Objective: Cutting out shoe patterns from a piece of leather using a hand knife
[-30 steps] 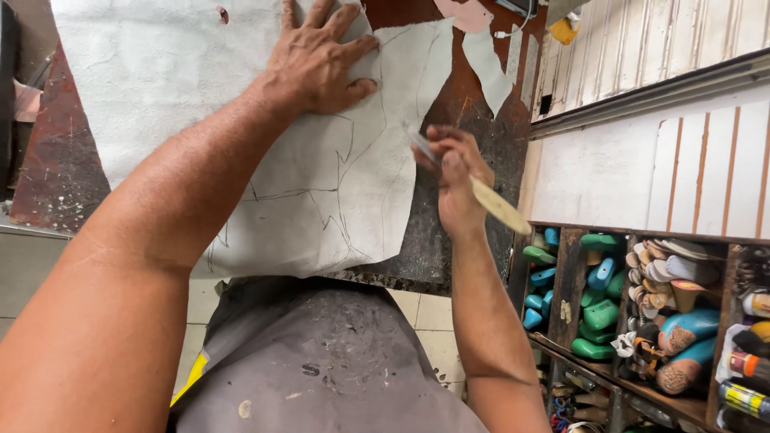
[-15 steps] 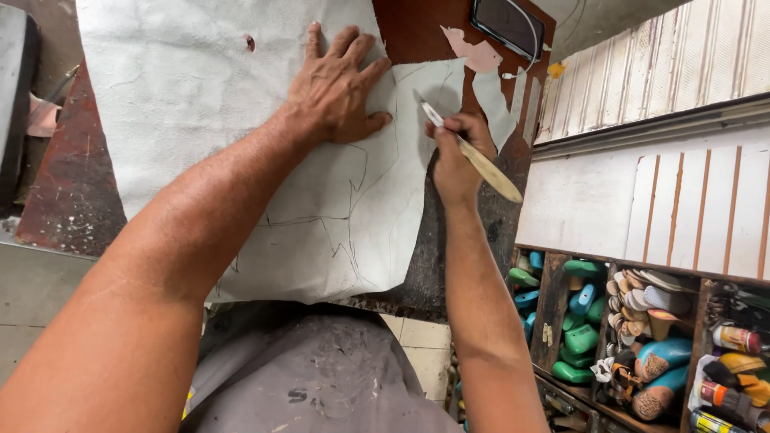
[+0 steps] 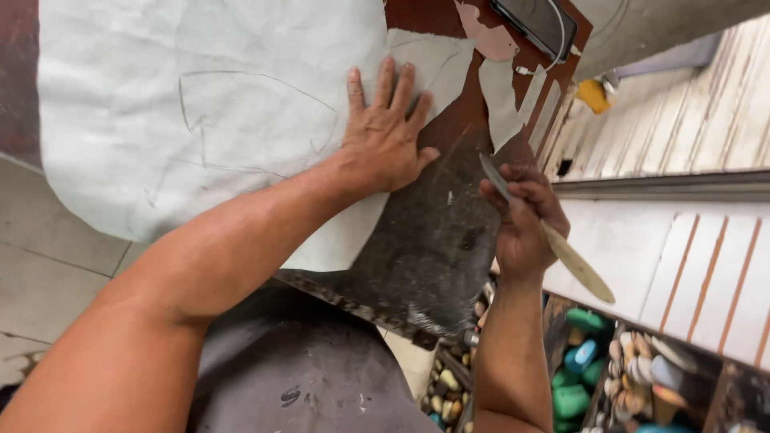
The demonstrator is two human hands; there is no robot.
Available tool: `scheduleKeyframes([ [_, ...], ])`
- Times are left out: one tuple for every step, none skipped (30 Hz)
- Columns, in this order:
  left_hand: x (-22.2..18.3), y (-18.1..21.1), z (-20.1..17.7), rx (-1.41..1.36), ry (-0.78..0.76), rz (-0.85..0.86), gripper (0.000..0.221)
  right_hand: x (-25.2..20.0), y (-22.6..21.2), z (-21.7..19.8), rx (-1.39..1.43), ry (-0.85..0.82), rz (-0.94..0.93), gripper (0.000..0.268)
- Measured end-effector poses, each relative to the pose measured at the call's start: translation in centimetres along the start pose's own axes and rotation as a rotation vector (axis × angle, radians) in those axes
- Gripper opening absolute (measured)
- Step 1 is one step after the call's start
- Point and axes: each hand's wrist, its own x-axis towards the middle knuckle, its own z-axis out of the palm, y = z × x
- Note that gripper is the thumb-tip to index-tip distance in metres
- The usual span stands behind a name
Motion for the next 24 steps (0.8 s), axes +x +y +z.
scheduleKeyframes([
  [-0.2,0.7,0.4,-0.048,-0.049,-0.033,0.082,-0.1,-0.1,-1.2,0.034,-0.055,-0.019,0.01],
  [-0.5,0.9,0.4,-0.042,-0.041,-0.059,0.082,-0.2,0.2,-2.9,0.05,-0.078,-0.019,0.01],
  [-1.0,1.0,0.4,0.022,-0.09,-0.052,0.083,-0.4,0.4,-4.5,0.059,-0.14,-0.029,0.012],
  [-1.9,1.4,0.6,0.07,-0.151,-0.044,0.083,-1.0,0.3,-6.1,0.058,-0.202,-0.026,0.015],
  [-2.9,1.4,1.5,0.06,-0.155,-0.069,0.083,-1.4,0.4,-7.3,0.065,-0.223,-0.012,0.015],
  [-3.6,1.1,2.0,0.076,-0.105,0.002,0.084,-1.2,0.4,-8.3,0.097,-0.251,-0.016,0.016],
  [-4.5,0.8,2.4,0.094,-0.056,0.073,0.086,-1.0,0.4,-9.1,0.129,-0.278,-0.019,0.016],
  [-5.7,0.9,2.2,0.095,-0.045,0.057,0.086,-1.0,0.1,-9.5,0.133,-0.297,-0.024,0.016],
  [-6.9,0.9,1.9,0.07,-0.077,0.09,0.081,-0.9,-0.3,-9.8,0.161,-0.344,-0.03,0.018],
  [-8.1,0.8,1.7,0.046,-0.108,0.13,0.077,-1.0,-0.6,-9.9,0.186,-0.388,-0.038,0.02],
  [-9.1,0.7,1.2,0.047,-0.095,0.119,0.077,-0.6,-0.7,-9.9,0.187,-0.403,-0.045,0.02],
  [-10.2,0.8,1.0,0.025,-0.135,0.133,0.075,-0.6,-1.0,-9.9,0.155,-0.437,-0.031,0.019],
  [-11.2,0.6,0.8,0.003,-0.174,0.147,0.074,-0.5,-1.2,-9.8,0.122,-0.472,-0.017,0.019],
  [-11.9,0.6,0.7,-0.011,-0.166,0.149,0.074,-0.8,-1.6,-9.0,0.108,-0.48,-0.013,0.019],
  [-12.6,0.6,0.7,-0.008,-0.205,0.145,0.074,-1.0,-2.0,-8.2,0.043,-0.478,-0.025,0.014],
  [-13.6,0.7,0.9,-0.015,-0.247,0.129,0.075,-1.1,-2.3,-7.5,-0.021,-0.489,-0.026,0.011],
  [-14.1,0.4,1.3,-0.04,-0.24,0.12,0.075,-0.8,-2.4,-7.0,-0.034,-0.509,-0.013,0.011],
  [-14.9,0.3,2.0,-0.051,-0.107,0.154,0.07,-0.6,-2.3,-6.6,-0.079,-0.558,-0.054,0.012],
  [-15.7,0.4,2.6,-0.058,0.027,0.184,0.066,-0.4,-2.2,-6.3,-0.122,-0.607,-0.096,0.015],
  [-15.6,1.0,2.1,-0.06,0.041,0.157,0.066,0.5,-1.6,-6.1,-0.115,-0.637,-0.101,0.015],
  [-15.4,1.7,1.4,-0.131,0.047,0.081,0.047,1.4,-1.0,-6.0,-0.112,-0.702,-0.135,0.01],
  [-15.3,2.7,0.8,-0.206,0.048,-0.001,0.04,2.2,-0.4,-5.9,-0.104,-0.769,-0.163,0.006],
  [-14.9,2.8,1.6,-0.213,0.058,-0.032,0.04,3.7,0.5,-5.8,-0.091,-0.801,-0.16,0.006],
  [-14.5,3.3,2.7,-0.099,0.305,-0.109,0.034,5.2,1.5,-6.0,-0.05,-0.868,-0.178,0.007],
])
